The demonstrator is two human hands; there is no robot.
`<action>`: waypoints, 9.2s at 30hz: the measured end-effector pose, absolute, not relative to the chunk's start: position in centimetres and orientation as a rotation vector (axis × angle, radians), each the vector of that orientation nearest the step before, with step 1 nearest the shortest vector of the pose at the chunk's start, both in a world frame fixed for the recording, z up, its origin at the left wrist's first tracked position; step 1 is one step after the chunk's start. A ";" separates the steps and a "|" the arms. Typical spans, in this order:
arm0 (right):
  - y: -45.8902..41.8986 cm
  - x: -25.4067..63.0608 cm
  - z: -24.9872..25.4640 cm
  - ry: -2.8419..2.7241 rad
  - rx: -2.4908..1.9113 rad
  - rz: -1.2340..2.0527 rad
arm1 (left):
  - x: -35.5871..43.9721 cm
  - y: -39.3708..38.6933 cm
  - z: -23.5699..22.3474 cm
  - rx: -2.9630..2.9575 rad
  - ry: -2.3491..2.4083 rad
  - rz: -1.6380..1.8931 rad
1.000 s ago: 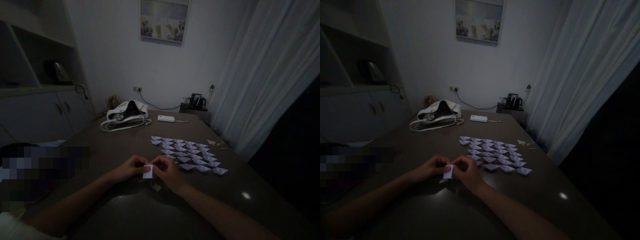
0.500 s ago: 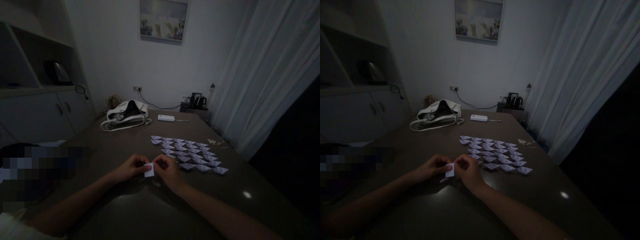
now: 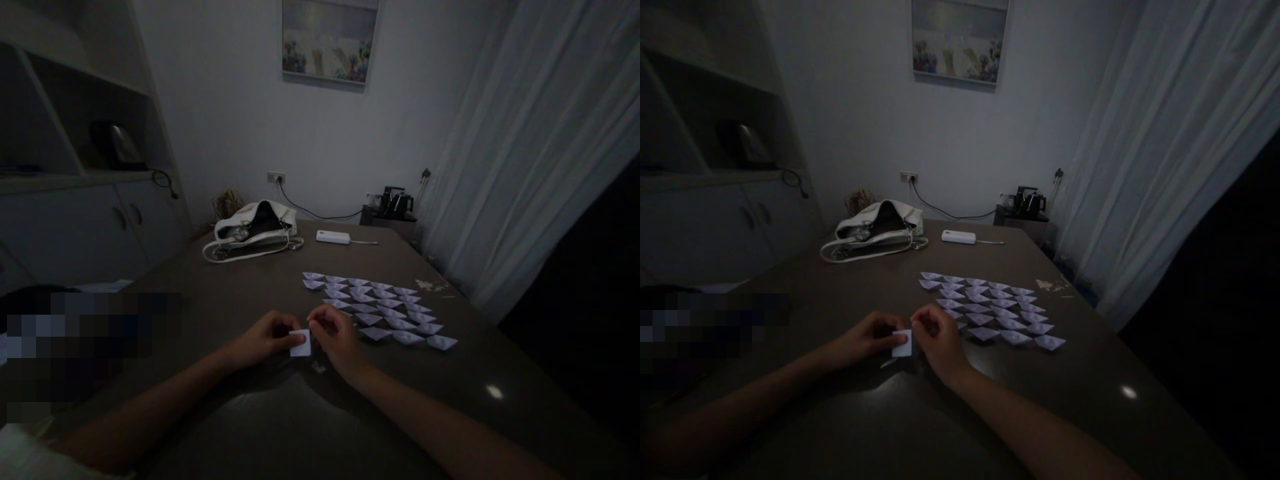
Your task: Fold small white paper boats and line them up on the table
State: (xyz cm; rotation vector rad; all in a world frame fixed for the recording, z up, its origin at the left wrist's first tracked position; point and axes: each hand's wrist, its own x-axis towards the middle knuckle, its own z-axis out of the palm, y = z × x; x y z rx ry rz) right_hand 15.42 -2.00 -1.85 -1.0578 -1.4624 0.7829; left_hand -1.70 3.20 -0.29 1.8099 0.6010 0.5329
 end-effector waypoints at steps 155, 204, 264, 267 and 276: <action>-2.6 15.3 -1.5 -1.572 -1.070 0.702 | -1.7 3.0 0.5 1.594 0.658 0.609; -2.5 15.1 -1.3 -1.556 -1.138 0.751 | -1.5 3.3 0.0 1.663 0.656 0.610; -2.2 15.3 -2.4 -1.654 -1.078 1.017 | -1.7 3.8 -0.9 1.674 0.559 0.610; -2.2 15.2 -2.1 -1.658 -1.091 1.010 | -1.7 3.7 -0.7 1.674 0.559 0.622; -2.1 15.2 -2.3 -1.661 -1.083 1.012 | -1.6 3.3 -0.3 1.652 0.685 0.676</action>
